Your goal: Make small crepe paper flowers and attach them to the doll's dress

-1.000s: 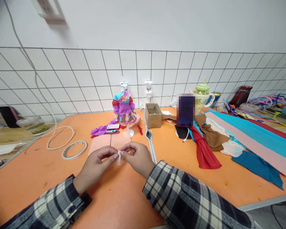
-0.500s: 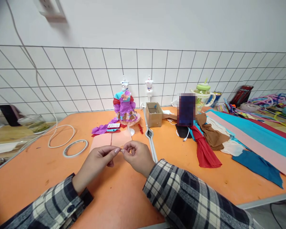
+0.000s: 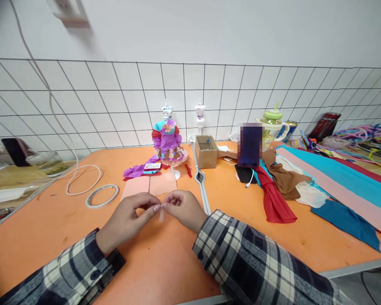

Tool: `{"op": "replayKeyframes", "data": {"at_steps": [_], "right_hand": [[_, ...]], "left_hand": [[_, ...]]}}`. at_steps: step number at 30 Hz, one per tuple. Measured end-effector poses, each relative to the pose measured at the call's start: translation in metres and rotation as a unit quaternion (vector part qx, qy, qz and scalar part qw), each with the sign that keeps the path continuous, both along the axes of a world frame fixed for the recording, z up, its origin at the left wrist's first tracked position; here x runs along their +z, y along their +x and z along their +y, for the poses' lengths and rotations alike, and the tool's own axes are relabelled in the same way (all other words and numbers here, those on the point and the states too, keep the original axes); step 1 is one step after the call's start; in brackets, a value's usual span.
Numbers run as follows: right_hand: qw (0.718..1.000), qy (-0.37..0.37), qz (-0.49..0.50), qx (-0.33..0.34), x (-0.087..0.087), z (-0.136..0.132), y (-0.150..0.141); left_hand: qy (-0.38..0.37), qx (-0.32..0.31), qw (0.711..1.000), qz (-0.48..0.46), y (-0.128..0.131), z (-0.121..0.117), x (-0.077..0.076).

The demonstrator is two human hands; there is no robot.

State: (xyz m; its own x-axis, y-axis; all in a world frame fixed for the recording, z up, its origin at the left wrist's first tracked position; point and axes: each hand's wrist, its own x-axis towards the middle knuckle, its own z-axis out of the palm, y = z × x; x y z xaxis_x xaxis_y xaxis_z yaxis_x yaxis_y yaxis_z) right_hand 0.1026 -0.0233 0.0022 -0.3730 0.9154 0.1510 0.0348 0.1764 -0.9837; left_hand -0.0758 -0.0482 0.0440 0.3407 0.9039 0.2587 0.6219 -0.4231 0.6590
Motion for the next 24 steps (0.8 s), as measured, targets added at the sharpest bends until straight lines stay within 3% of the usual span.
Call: {"op": "replayKeyframes", "data": {"at_steps": [3,8,11,14,17,21,24], "right_hand": [[1.000,-0.006,-0.009,0.001,-0.002,0.000,-0.001],[1.000,0.002,-0.025,-0.008,-0.005,-0.001,-0.001],[0.998,0.028,-0.045,-0.016,-0.005,-0.001,-0.002],[0.990,0.101,-0.083,-0.048,-0.001,-0.005,0.000],[0.970,0.209,-0.106,-0.072,0.009,-0.010,0.003],[0.943,0.306,-0.104,-0.082,0.016,-0.016,0.007],[0.938,0.311,-0.091,-0.121,0.012,-0.017,0.006]], "left_hand": [[0.020,0.007,0.998,0.055,0.001,-0.002,0.000],[0.010,-0.005,0.999,0.041,0.001,0.001,-0.008],[-0.024,0.005,1.000,-0.005,0.004,0.002,-0.011],[-0.102,0.017,0.989,-0.109,0.008,0.002,-0.012],[-0.192,0.006,0.950,-0.245,0.012,0.000,-0.013],[-0.301,-0.018,0.854,-0.423,0.017,-0.005,-0.014],[-0.308,-0.026,0.837,-0.451,0.019,-0.007,-0.014]]}}
